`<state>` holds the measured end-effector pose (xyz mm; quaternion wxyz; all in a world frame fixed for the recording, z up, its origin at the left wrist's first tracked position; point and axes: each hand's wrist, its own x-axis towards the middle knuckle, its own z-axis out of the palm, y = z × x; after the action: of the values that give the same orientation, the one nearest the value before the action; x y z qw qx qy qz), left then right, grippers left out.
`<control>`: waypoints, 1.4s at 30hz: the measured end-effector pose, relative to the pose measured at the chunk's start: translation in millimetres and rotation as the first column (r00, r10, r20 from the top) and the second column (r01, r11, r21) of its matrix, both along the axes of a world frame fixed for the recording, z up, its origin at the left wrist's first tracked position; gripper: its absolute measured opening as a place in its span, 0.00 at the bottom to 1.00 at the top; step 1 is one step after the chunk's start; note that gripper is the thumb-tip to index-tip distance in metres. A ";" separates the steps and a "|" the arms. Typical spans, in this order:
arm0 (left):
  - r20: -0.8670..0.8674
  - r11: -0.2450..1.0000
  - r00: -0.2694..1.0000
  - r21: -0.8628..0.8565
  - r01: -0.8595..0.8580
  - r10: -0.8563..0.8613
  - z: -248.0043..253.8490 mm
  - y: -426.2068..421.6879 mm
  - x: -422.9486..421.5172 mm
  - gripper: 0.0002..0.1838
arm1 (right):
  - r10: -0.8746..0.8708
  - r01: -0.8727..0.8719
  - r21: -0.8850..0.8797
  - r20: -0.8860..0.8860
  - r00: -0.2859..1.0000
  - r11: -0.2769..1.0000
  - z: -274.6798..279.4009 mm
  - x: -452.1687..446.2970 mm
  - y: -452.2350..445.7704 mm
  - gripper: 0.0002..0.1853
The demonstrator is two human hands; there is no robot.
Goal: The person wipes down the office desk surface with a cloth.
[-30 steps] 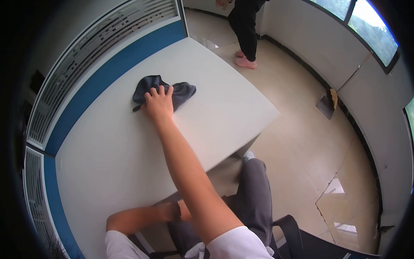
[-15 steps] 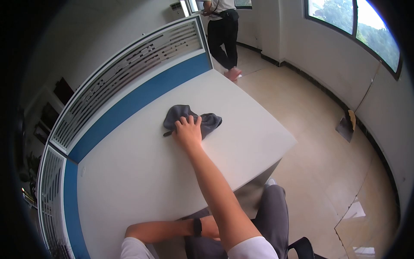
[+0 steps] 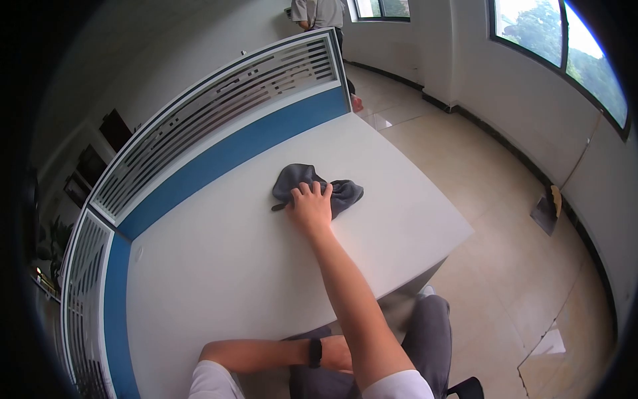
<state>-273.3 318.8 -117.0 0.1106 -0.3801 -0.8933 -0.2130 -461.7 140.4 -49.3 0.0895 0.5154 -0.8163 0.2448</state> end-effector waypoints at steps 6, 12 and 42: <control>0.611 0.865 0.788 -0.433 0.254 0.074 42.8 8.5 -18.2 0.26 | 0.000 -0.006 -0.141 -0.043 0.999 0.990 -7.3 0.4 -2.1 0.20; 0.545 0.893 0.837 -0.398 0.212 0.044 31.5 7.7 -13.4 0.25 | 0.015 -0.018 -0.125 -0.027 1.000 0.992 -6.0 0.5 -0.5 0.20; 0.318 0.957 0.948 -0.275 0.090 0.002 12.6 4.0 -8.3 0.21 | 0.025 -0.033 -0.173 -0.050 0.998 0.984 -8.2 -2.0 -1.7 0.19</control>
<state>-281.7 322.8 -104.4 -0.0944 -0.3732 -0.9119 -0.1420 -463.7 138.7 -57.5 0.1500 0.5232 -0.7819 0.3040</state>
